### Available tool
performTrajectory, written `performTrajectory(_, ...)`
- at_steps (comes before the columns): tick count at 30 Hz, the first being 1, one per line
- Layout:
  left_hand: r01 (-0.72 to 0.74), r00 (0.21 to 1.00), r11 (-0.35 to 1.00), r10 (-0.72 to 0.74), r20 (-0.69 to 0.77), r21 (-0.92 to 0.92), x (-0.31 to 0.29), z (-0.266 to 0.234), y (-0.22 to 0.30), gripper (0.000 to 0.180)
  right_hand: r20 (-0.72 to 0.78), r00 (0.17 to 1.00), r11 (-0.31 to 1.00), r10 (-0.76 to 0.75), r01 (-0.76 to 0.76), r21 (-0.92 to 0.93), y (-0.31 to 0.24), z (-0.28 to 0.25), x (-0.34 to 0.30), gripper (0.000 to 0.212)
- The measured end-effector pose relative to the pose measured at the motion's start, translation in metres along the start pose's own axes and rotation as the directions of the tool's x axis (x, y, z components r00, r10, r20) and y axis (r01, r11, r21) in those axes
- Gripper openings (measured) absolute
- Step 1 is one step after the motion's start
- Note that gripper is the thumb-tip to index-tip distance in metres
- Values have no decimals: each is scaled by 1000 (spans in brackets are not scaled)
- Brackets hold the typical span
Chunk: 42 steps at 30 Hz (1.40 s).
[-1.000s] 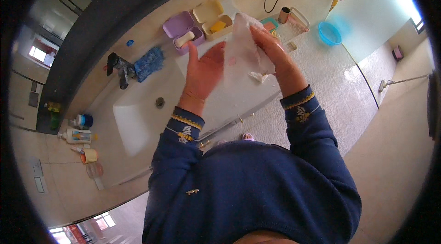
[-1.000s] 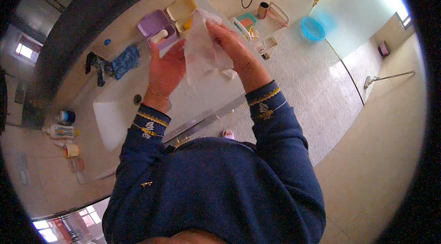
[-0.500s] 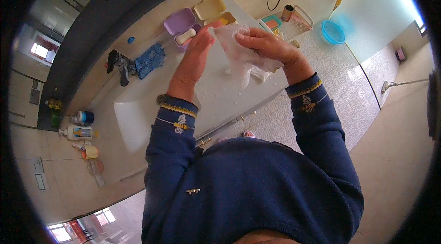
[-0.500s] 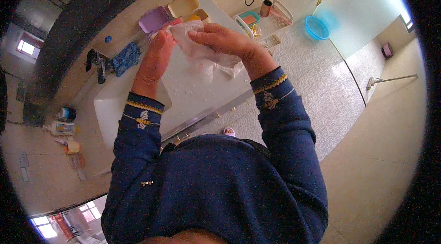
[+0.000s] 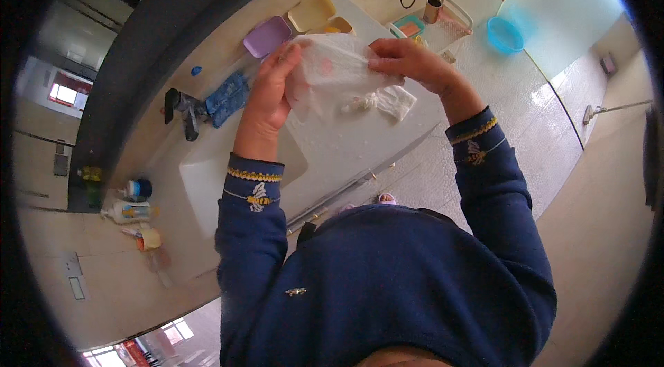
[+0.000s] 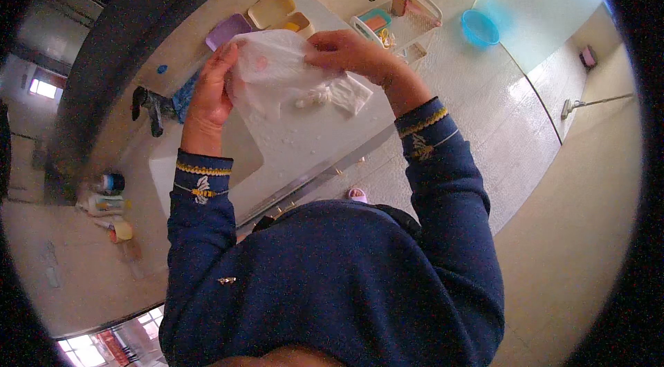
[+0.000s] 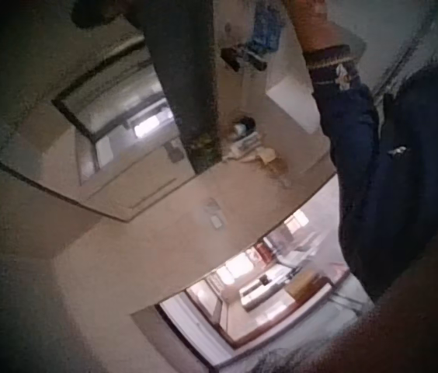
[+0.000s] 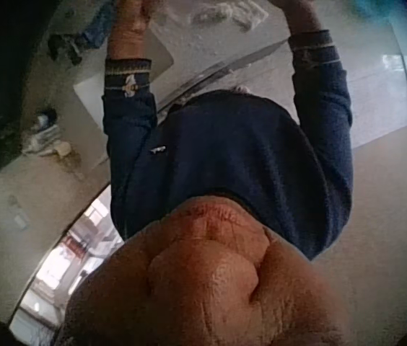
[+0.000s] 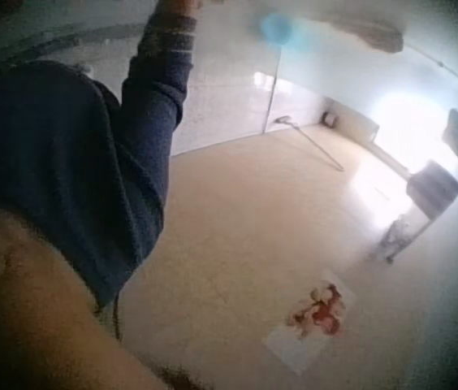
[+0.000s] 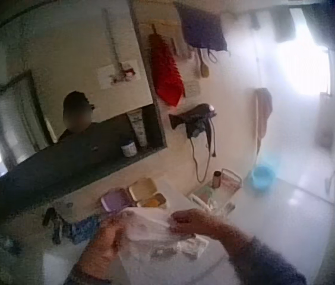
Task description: The person washes a white cloth under running water at a bathroom sink, repeatedly rubbing and wringing it. After rinsing, the person unfolds the cloth to reveal a patterned design and places it on the counter.
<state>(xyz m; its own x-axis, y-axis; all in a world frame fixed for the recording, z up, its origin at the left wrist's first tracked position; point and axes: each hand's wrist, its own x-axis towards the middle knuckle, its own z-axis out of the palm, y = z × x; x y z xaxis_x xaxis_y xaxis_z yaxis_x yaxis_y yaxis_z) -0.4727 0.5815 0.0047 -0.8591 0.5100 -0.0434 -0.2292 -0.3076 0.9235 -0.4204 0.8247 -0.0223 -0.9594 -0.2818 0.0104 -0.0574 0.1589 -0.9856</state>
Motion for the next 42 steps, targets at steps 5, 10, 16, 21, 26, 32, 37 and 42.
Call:
performTrajectory(5, 53, 998, 968, -48, 28, -246, -6, 7, 3, 43, -283, 958, 648, -54, 249, 720, 35, 0, 10, 58)
performTrajectory(10, 56, 998, 922, -56, 11, -382, 2, 4, -9, 51, 89, 995, 462, -41, -60, 885, 65, 71, 16, 83)
performTrajectory(16, 62, 997, 930, -39, 71, -361, -10, 7, 2, 56, 207, 976, 568, -72, -130, 813, 69, 92, 18, 83)
performTrajectory(21, -21, 1000, 943, 13, -24, -333, -14, 3, 8, 54, -135, 991, 520, -10, 120, 846, 50, 95, 15, 57)
performTrajectory(26, -203, 963, 979, 204, -175, 21, -22, -4, 15, 44, -324, 946, 660, -27, 260, 705, 40, 69, 14, 29)
performTrajectory(32, -187, 903, 893, 320, -285, 410, -23, -14, 17, 35, -465, 885, 806, -41, 304, 508, 24, 56, 13, 21)
performTrajectory(37, -196, 841, 803, 433, -325, 563, -18, -14, 7, 38, -584, 808, 908, -83, 303, 289, 22, 50, 15, 19)
performTrajectory(42, -267, 834, 855, 436, -337, 445, -13, -16, 0, 35, -679, 733, 821, 40, 363, 440, 13, 56, 14, 32)
